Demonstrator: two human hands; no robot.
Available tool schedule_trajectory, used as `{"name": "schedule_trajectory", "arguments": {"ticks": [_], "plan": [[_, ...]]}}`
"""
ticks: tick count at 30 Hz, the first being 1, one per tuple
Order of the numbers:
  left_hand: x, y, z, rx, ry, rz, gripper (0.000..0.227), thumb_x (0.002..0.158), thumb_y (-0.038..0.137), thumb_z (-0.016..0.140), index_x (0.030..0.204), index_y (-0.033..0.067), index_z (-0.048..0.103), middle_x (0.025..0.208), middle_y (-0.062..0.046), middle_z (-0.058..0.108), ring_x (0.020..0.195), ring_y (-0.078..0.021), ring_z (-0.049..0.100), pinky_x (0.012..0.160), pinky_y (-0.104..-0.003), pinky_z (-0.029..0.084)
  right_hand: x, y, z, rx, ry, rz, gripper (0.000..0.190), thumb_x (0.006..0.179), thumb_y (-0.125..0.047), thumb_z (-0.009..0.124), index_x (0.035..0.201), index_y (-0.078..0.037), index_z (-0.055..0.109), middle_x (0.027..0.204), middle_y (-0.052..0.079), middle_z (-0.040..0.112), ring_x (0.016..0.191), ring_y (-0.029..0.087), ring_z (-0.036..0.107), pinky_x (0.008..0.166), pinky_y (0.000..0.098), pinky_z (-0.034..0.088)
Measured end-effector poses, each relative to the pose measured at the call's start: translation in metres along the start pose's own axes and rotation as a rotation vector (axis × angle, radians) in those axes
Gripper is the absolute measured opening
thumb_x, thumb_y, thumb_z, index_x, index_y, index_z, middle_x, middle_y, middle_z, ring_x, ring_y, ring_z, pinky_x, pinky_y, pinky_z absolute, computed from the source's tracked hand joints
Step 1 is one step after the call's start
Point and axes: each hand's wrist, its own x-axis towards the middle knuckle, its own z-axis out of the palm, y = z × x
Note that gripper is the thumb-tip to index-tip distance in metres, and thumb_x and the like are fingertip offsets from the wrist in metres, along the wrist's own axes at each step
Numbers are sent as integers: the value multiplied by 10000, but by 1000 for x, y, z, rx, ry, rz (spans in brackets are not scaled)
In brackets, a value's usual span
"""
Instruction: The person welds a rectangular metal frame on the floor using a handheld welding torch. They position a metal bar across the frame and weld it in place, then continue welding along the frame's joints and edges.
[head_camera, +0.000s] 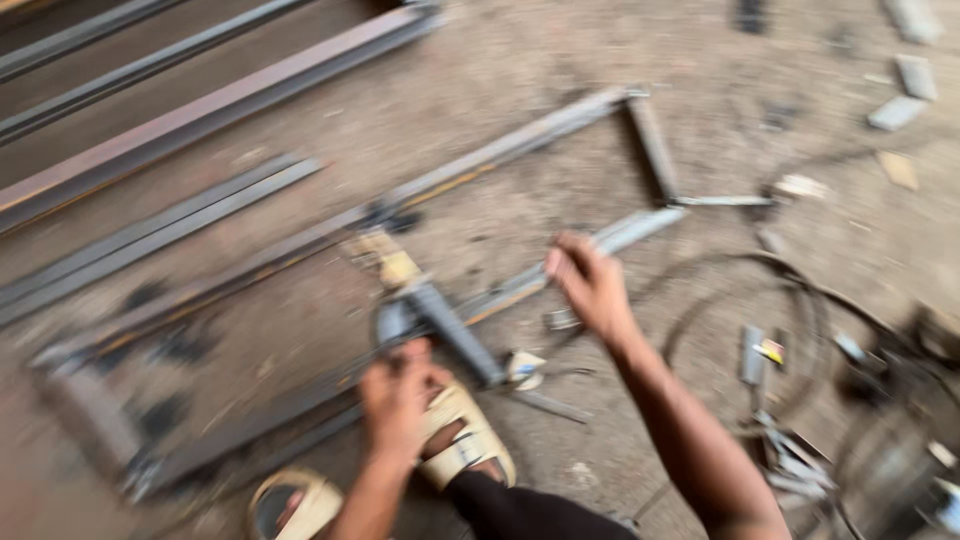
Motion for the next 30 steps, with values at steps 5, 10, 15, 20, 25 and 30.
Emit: {"name": "schedule_trajectory", "arguments": {"ticks": [5,10,15,20,25,30], "plan": [[4,-23,12,-29,-131,158,602,942,606,590,1058,28,708,866,-9,701,758,-87,633,667,-266,544,-72,-76,88,73,-289,-163,863,873,-220,823,1538,12,323,1253,190,657,1089,222,669,923,368,542],[20,-39,-7,131,-236,359,644,1026,629,507,1033,22,721,859,-32,721,790,-106,685,690,-247,540,-76,-92,103,22,-236,200,833,924,-229,746,1633,-71,339,1246,199,741,978,290,731,816,420,617],[55,-50,-56,941,225,340,507,996,560,580,750,121,639,720,-42,686,497,-186,571,428,-354,427,-73,-87,97,-214,-184,92,757,922,-262,729,1559,-41,385,1279,224,703,1126,278,727,934,408,599],[63,-61,-123,1013,266,865,530,861,539,752,643,102,545,623,-78,607,563,-283,616,487,-427,450,-66,-92,101,-290,-191,22,729,937,-246,727,1546,-17,398,1313,249,678,1171,293,702,964,406,576],[75,-72,-132,943,392,683,438,967,421,706,685,113,573,692,-66,632,618,-273,636,572,-453,487,-64,-98,104,-273,-201,82,744,933,-280,701,1554,-24,381,1263,222,716,1143,281,724,956,397,582],[93,-74,-159,1141,519,570,317,994,418,654,911,114,618,1039,-132,632,1005,-345,591,910,-562,456,-61,-96,104,-385,-217,98,752,933,-303,704,1560,-33,391,1247,232,711,1115,288,721,928,414,585]]}}
